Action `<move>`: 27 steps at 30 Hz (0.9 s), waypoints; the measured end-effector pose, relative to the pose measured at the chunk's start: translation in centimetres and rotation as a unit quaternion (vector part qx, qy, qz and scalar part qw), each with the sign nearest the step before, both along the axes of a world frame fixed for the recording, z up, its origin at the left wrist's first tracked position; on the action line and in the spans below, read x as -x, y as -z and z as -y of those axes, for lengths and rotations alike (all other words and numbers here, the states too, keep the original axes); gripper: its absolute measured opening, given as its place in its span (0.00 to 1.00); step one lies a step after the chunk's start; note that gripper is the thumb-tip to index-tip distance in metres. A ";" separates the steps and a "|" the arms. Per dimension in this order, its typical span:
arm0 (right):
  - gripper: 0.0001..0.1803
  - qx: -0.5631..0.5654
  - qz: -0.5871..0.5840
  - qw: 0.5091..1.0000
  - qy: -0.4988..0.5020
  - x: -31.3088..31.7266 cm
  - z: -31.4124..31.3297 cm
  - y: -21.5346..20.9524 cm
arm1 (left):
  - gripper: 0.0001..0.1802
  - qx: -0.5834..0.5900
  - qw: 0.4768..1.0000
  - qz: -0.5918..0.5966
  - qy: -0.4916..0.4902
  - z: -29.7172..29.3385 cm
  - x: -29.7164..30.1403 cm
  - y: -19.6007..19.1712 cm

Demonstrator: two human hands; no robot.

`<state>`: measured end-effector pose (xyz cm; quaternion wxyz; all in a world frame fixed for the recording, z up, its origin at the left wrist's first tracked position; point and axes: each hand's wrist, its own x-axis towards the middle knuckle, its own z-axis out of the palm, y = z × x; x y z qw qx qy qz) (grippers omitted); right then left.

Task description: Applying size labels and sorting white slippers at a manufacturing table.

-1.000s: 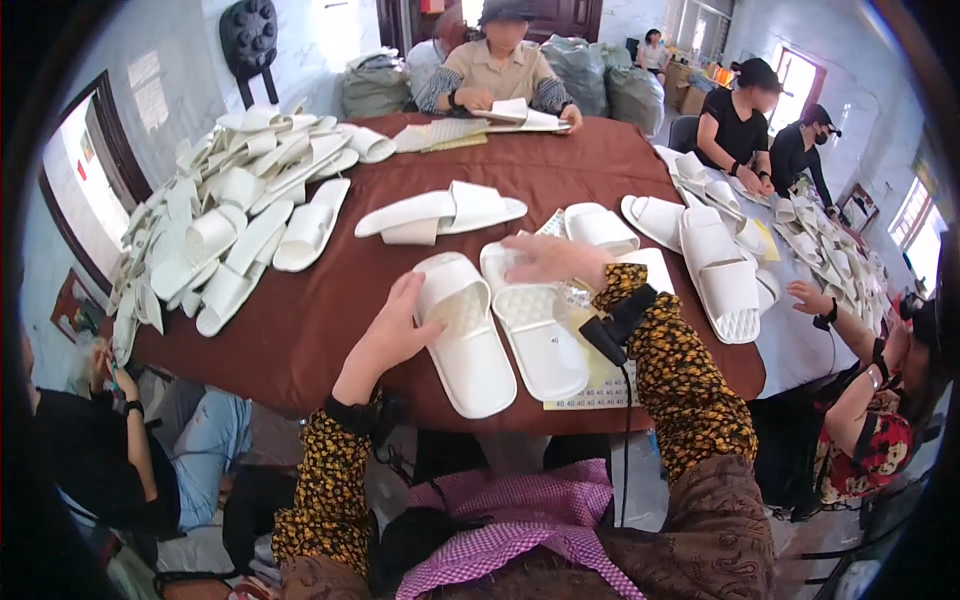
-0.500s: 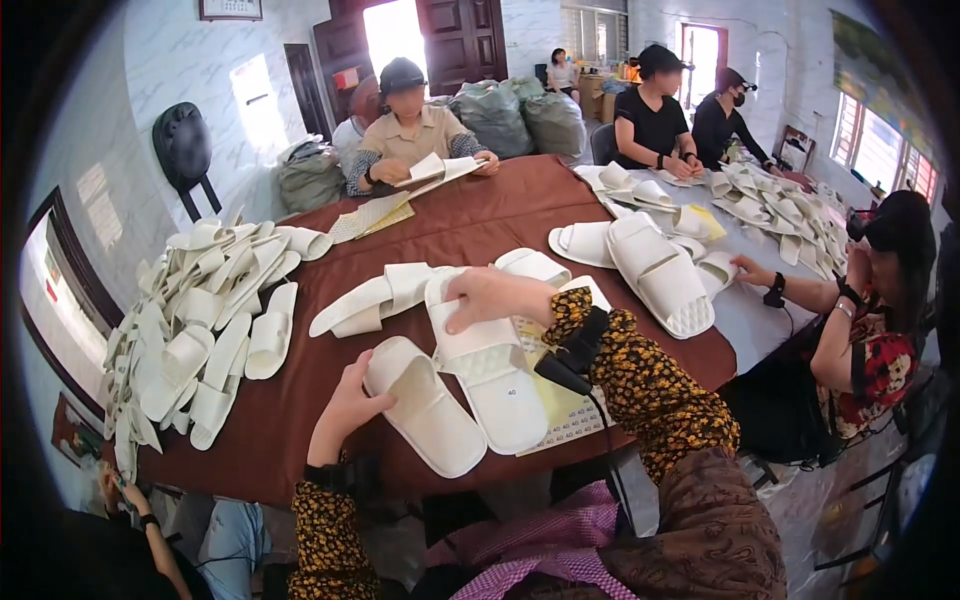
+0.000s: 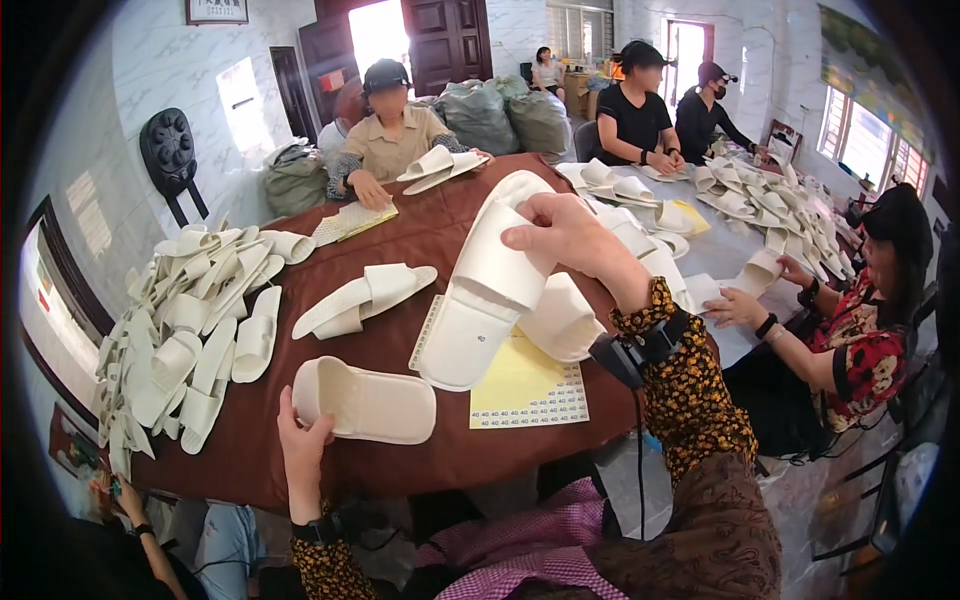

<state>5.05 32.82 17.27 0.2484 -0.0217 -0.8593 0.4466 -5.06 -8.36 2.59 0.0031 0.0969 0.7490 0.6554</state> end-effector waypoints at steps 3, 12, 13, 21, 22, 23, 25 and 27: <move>0.23 0.045 -0.005 0.998 0.039 -0.8 0.2 0.3 | 0.46 -0.017 0.999 -0.019 -0.041 0.2 -0.3 -0.1; 0.18 0.284 -0.039 0.958 -0.021 0.2 -0.1 3.0 | 0.47 0.107 0.974 -0.118 -0.162 0.8 0.4 1.9; 0.18 0.283 -0.039 0.958 -0.018 0.2 0.0 3.8 | 0.47 0.106 0.975 -0.117 -0.159 0.1 0.1 1.8; 0.16 0.271 0.086 0.956 -0.069 0.4 4.6 9.2 | 0.51 0.083 0.979 -0.127 -0.135 -3.5 -3.2 3.3; 0.14 0.301 0.103 0.944 -0.093 0.6 5.2 9.7 | 0.52 0.115 0.975 -0.131 -0.139 -3.7 -3.5 3.0; 0.14 0.300 0.103 0.944 -0.094 0.8 5.7 10.2 | 0.52 0.114 0.975 -0.131 -0.141 -3.4 -3.3 3.2; 0.12 0.317 0.174 0.925 -0.116 1.0 6.8 10.7 | 0.51 0.191 0.958 -0.161 -0.140 -3.0 -2.8 3.9; 0.10 0.315 0.203 0.919 -0.124 0.9 8.0 10.7 | 0.49 0.207 0.961 -0.142 -0.118 -2.7 -2.8 4.0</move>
